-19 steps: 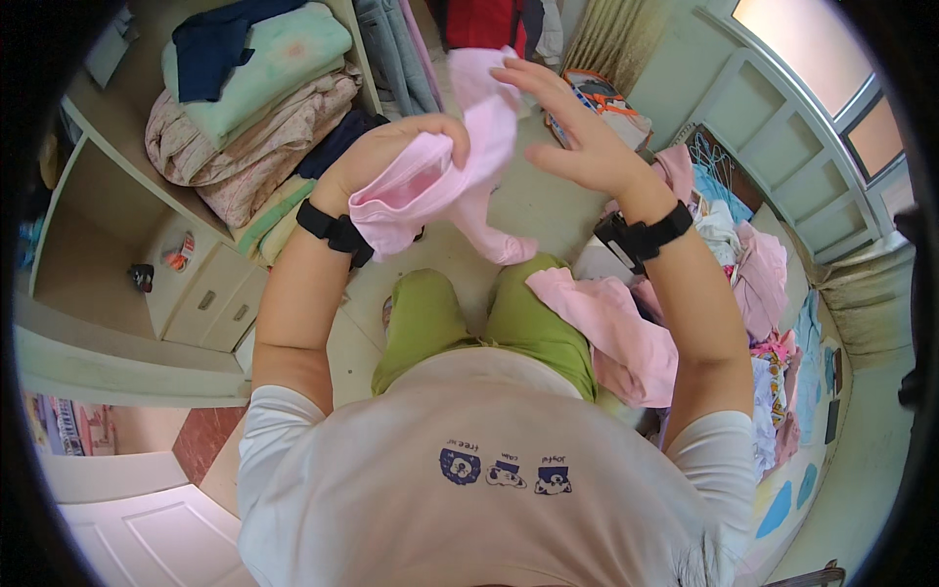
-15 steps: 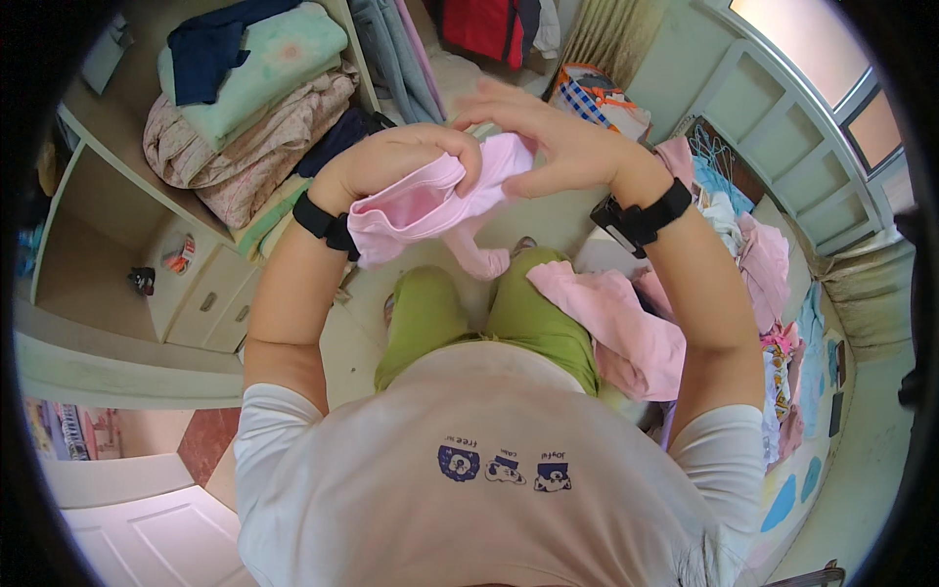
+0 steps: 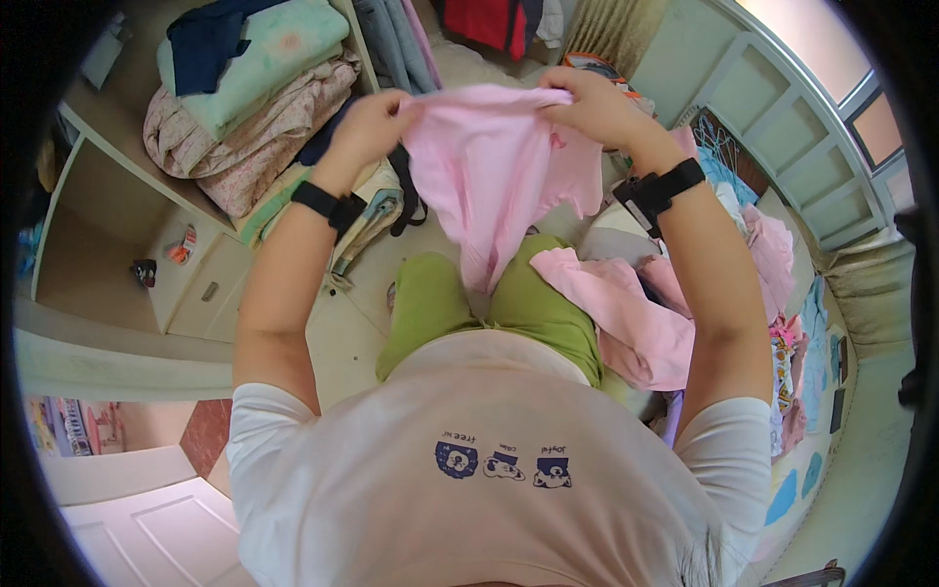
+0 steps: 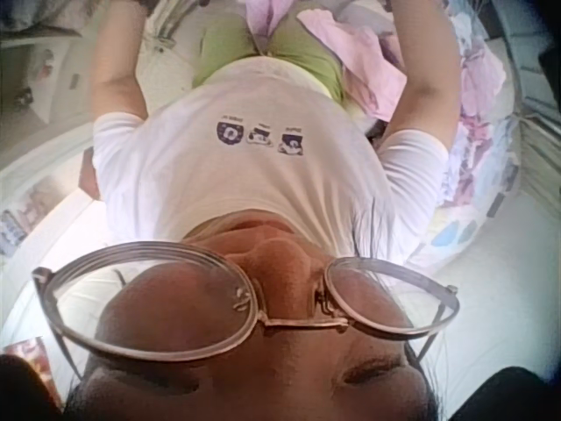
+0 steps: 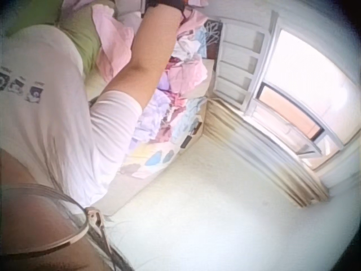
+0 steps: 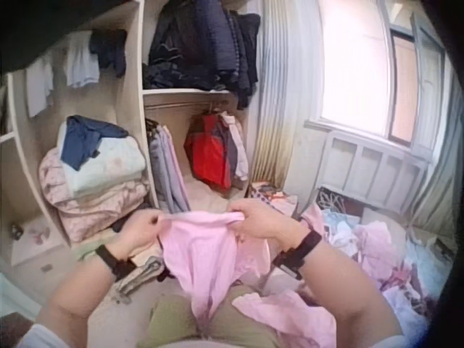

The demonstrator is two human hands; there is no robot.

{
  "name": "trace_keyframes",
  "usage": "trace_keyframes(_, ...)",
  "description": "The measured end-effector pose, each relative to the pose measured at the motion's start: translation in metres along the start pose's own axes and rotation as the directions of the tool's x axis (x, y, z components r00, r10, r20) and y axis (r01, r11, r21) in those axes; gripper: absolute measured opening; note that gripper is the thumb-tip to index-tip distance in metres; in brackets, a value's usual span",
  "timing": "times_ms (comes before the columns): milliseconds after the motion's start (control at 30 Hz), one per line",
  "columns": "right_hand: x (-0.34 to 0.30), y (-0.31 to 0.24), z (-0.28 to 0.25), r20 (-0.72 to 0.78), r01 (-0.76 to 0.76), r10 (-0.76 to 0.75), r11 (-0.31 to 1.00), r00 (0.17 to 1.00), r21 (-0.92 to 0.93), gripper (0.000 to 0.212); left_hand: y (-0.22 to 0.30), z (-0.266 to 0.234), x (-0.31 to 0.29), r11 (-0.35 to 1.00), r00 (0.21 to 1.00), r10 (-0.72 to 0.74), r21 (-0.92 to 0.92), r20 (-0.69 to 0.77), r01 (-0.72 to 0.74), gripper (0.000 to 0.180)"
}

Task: The person sits on a bed and folds various garments from a pile, including a pink shirt and a patterned top. They place some folded items into a wardrobe and hang others on hangers before returning to fold more clothes.

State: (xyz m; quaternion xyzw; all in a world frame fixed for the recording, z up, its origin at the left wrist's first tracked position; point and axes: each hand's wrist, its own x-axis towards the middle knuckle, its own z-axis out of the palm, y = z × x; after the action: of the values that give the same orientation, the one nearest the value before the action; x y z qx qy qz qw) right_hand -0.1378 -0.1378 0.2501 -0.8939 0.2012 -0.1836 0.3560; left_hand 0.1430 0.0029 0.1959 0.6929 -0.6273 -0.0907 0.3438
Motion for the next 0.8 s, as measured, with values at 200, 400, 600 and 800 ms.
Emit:
trace_keyframes(200, 0.004, 0.025, -0.022, 0.000, 0.010, -0.010, 1.000, 1.000, -0.015, 0.019, 0.018, -0.030, 0.026, 0.984, 0.948, 0.066, -0.138, -0.312, -0.114, 0.031)
trace_keyframes(400, 0.001, 0.044, -0.039, -0.334, -0.148, -0.010, 0.885, 0.942, -0.442, 0.031, 0.041, -0.048, 0.029, 0.973, 0.841, 0.230, 0.084, -0.490, -0.217, 0.035)
trace_keyframes(600, 0.003, 0.054, -0.039, -0.400, -0.153, 0.071, 0.972, 0.914, -0.177, 0.031, 0.017, -0.055, 0.040, 0.974, 0.873, 0.175, -0.051, -0.456, -0.222, 0.033)
trace_keyframes(800, 0.004, 0.055, -0.023, -0.328, -0.085, 0.166, 0.965, 0.930, 0.248, 0.032, 0.004, -0.054, 0.035, 0.972, 0.900, 0.083, -0.162, -0.429, -0.167, 0.034)
